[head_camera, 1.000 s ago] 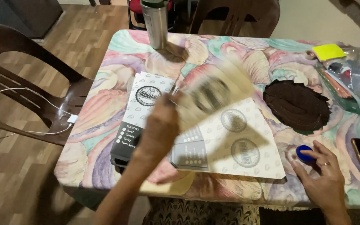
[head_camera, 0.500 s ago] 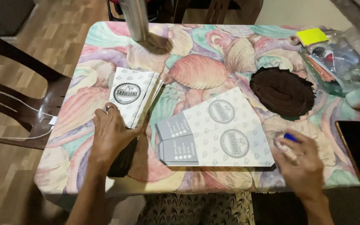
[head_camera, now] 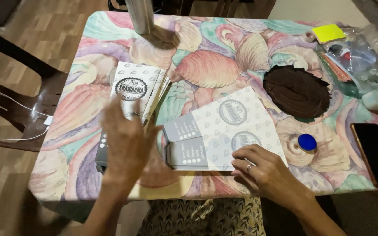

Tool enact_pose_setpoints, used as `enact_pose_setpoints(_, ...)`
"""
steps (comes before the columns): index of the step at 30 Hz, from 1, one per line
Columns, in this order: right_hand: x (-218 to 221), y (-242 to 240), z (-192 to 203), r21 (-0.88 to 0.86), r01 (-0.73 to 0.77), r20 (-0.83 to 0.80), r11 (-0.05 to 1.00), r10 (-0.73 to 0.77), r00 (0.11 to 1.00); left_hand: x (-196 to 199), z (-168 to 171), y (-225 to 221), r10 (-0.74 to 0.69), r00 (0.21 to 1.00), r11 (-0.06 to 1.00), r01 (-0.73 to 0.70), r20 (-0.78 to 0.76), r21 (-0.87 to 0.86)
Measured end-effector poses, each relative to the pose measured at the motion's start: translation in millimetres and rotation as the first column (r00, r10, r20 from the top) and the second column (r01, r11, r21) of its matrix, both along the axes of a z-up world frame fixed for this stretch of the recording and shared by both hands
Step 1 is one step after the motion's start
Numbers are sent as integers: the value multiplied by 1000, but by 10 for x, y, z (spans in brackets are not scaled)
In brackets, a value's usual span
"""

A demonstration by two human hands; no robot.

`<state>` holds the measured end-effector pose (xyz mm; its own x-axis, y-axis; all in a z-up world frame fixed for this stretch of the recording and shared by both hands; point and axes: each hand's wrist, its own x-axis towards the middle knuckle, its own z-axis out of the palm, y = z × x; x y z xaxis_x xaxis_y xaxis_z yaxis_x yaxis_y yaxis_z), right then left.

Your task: The person organizes printed paper food wrappers on a table, aligning a stack of wrappers and then separating individual sheets from another pile.

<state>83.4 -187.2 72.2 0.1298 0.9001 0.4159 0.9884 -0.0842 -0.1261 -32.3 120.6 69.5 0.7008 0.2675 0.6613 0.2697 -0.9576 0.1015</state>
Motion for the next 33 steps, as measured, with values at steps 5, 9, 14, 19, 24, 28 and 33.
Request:
enact_pose_setpoints(5, 29, -10, -67, -8, 5, -2, 1000, -5, 1000, -83, -124, -577, -512, 857, 847, 493, -56, -198)
enact_pose_setpoints(9, 28, 15, -12, 36, -9, -71, 999, 12, 997, -72, -445, -763, -659, 740, 739, 607, -132, -291)
enact_pose_setpoints(14, 41, 10, -3, 63, -18, -132, 998, 26, 991, -68, -503, -763, -645, 754, 745, 586, -123, -318)
enact_pose_setpoints(19, 50, -25, -90, 120, -37, -143, 992, 54, 988, -53, -466, -750, -663, 745, 713, 600, -71, -364)
enact_pose_setpoints(24, 19, -63, -144, 55, -4, -26, 998, 5, 1000, -47, -478, -736, -656, 752, 699, 576, -60, -423)
enact_pose_setpoints(28, 20, -54, -128, 85, -13, -44, 996, 17, 999, -21, -488, -698, -662, 746, 688, 563, -78, -458)
enact_pose_setpoints(33, 1, -34, -89, 112, -10, -68, 994, 17, 998, -15, -446, -695, -660, 745, 664, 519, -97, -538)
